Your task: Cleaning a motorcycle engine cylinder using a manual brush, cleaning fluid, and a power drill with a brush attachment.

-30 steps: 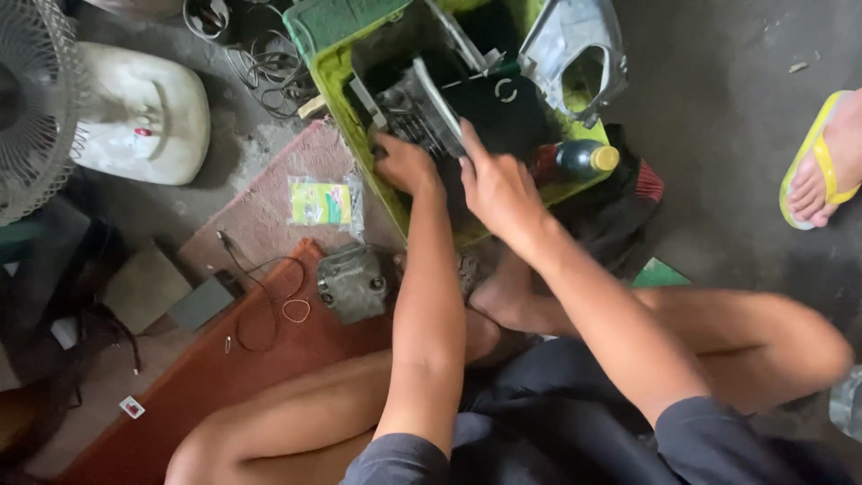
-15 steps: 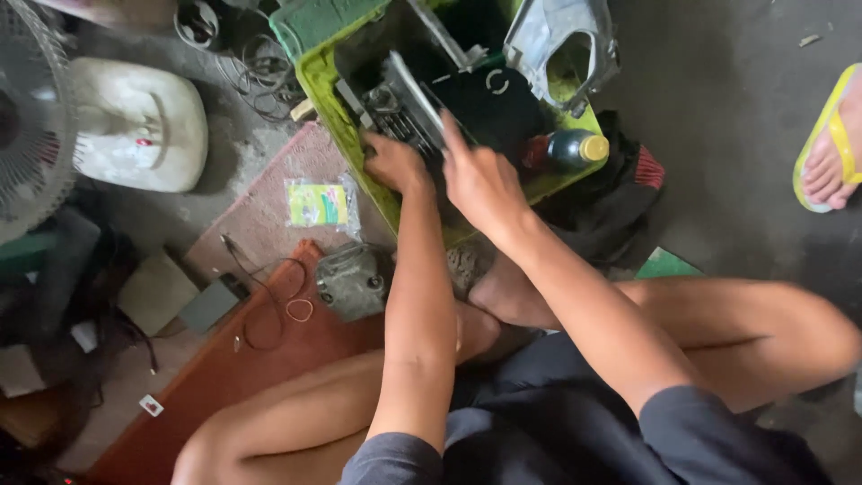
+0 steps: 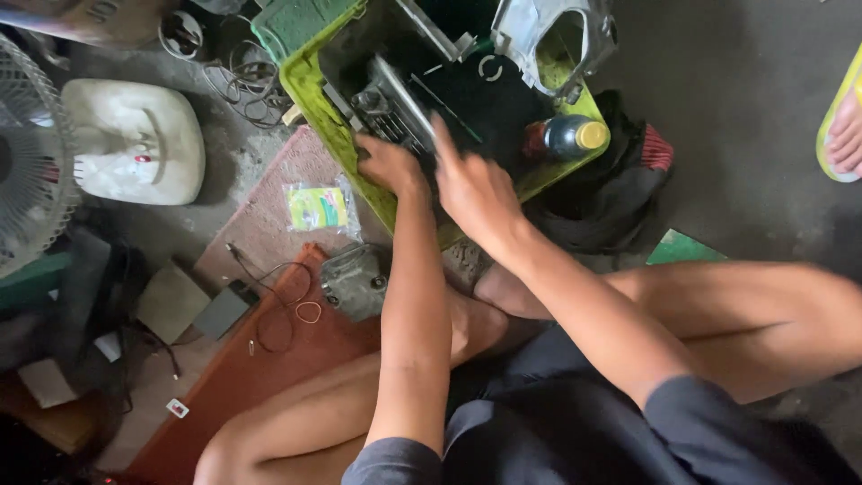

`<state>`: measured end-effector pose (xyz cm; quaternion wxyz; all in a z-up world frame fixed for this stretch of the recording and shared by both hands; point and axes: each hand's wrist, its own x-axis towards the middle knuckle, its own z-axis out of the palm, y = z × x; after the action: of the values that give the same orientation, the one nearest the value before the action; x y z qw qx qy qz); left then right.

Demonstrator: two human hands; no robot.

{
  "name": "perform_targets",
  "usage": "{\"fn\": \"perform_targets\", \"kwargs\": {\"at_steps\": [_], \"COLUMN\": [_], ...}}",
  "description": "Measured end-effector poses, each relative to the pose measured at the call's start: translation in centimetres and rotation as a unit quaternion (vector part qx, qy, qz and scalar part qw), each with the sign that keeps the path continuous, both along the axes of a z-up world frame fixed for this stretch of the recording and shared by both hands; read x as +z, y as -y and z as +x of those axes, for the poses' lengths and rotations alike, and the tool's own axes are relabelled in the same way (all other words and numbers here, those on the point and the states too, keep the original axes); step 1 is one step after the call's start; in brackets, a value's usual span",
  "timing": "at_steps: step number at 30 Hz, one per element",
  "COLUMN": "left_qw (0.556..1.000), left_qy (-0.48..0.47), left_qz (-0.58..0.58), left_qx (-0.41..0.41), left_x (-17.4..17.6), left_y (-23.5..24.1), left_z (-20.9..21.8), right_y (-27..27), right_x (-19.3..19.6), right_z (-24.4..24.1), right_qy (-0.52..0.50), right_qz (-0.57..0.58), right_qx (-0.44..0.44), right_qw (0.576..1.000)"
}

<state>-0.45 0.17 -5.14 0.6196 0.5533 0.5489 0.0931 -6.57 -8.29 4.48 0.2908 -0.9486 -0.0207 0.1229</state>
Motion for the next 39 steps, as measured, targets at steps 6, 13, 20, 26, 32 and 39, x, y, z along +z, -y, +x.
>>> {"fn": "perform_targets", "kwargs": {"at_steps": [6, 13, 20, 26, 32, 39], "left_qw": [0.999, 1.0, 0.996, 0.985, 0.988, 0.982], "left_qy": [-0.008, -0.012, 0.048, -0.02, 0.001, -0.011], "left_qz": [0.045, 0.017, -0.045, -0.111, -0.011, 0.076], "left_qx": [0.007, -0.017, -0.051, -0.131, -0.157, -0.17], "left_x": [0.8, -0.8, 3.9, 3.5, 3.5, -0.4], "left_y": [0.4, -0.3, -1.0, -1.9, -1.6, -1.3], "left_z": [1.0, -0.2, -0.4, -3.6, -3.9, -3.5], "right_y": [1.5, 2.1, -0.1, 2.4, -0.1, -2.5], "right_x": [1.2, 1.9, 2.4, 2.2, 5.9, 1.7], "right_z": [0.0, -2.3, 4.2, -1.3, -7.6, 1.1], "right_qy": [-0.025, -0.071, -0.048, -0.073, -0.045, -0.09], "right_qz": [0.053, 0.021, 0.079, 0.144, -0.071, -0.072], "right_qx": [-0.011, -0.035, -0.036, -0.055, 0.002, -0.019], "right_qw": [0.998, 0.997, 0.995, 0.985, 0.996, 0.993]}}
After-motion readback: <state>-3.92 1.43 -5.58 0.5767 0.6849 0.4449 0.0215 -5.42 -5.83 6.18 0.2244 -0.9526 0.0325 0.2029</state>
